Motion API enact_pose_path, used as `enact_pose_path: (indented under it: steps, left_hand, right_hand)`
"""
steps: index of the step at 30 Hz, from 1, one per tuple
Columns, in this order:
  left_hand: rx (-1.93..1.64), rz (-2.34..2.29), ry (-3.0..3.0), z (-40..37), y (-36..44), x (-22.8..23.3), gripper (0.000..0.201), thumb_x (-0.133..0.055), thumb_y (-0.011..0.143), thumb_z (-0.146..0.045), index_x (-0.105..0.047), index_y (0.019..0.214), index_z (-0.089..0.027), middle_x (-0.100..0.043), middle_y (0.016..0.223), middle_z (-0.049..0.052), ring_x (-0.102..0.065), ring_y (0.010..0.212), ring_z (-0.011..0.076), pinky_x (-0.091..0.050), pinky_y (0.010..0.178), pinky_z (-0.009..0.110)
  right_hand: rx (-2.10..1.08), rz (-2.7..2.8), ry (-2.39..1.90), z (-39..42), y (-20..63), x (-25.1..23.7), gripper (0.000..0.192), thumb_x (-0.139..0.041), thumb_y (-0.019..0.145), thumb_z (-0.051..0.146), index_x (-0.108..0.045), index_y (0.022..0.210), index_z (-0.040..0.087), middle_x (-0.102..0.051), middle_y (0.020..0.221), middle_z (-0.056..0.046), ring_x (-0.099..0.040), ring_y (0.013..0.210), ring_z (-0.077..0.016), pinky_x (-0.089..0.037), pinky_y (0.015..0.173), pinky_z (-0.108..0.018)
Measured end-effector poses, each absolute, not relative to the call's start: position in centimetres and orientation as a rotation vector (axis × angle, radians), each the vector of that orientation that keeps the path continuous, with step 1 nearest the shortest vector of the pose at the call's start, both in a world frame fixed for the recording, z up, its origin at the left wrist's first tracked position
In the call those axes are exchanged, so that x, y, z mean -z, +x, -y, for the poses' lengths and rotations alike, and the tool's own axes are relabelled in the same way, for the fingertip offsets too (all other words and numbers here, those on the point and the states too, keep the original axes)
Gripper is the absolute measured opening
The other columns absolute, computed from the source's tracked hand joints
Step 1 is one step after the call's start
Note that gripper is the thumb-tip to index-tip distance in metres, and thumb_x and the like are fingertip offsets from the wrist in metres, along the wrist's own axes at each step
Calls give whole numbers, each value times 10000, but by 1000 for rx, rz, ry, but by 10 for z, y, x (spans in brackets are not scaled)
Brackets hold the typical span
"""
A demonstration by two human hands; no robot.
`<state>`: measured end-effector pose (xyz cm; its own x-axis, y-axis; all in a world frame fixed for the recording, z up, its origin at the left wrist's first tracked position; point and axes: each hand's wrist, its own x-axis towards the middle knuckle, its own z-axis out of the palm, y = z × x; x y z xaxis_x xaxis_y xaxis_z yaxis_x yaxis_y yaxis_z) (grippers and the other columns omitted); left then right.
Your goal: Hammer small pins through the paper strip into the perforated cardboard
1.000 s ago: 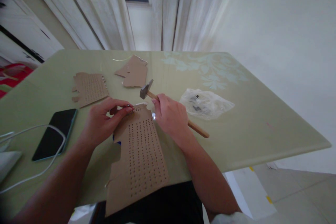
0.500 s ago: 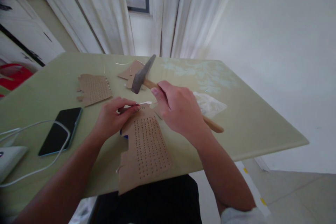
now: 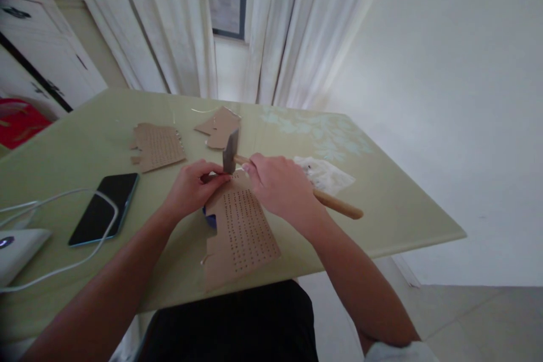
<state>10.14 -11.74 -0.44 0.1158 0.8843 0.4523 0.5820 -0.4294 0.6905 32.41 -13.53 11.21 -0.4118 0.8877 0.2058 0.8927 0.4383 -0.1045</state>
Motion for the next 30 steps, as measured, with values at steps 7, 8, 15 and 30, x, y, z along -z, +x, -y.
enact_pose_path:
  steps: [7,8,15,30]
  left_hand:
    - [-1221,-1364,2022,116,99,5,142,-745,957,-333,-859,959,-248,-788,901,33,-683,775,188,-539,793,339]
    - [-1229,-1344,2006,116,99,5,147,-744,958,-338,-855,965,-243,-788,949,37,-690,792,186,-548,806,338]
    - [-1176,-1290,2054,117,96,3,306,-878,858,-426,-838,1088,-228,-757,1076,57,-726,969,241,-569,912,391]
    - [-1160,-1308,2032,120,97,0,530,-917,807,-523,-785,1229,-231,-717,1238,91,-714,1077,268,-578,951,415]
  right_hand:
    - [61,2296,-1510,140,328,-111,327,-456,1152,379,-702,1021,208,-751,833,-53,-629,718,-210,-270,655,-345]
    - [60,2290,-1504,141,327,-109,335,-446,1155,379,-699,1020,205,-749,830,-54,-632,717,-209,-275,657,-345]
    - [23,2471,-1577,139,321,-89,309,-473,1144,353,-715,1011,214,-798,888,-72,-665,735,-215,-261,652,-349]
    - [-25,2352,-1545,128,328,-79,336,-443,1146,363,-707,1006,211,-772,847,-62,-667,740,-217,-298,666,-345]
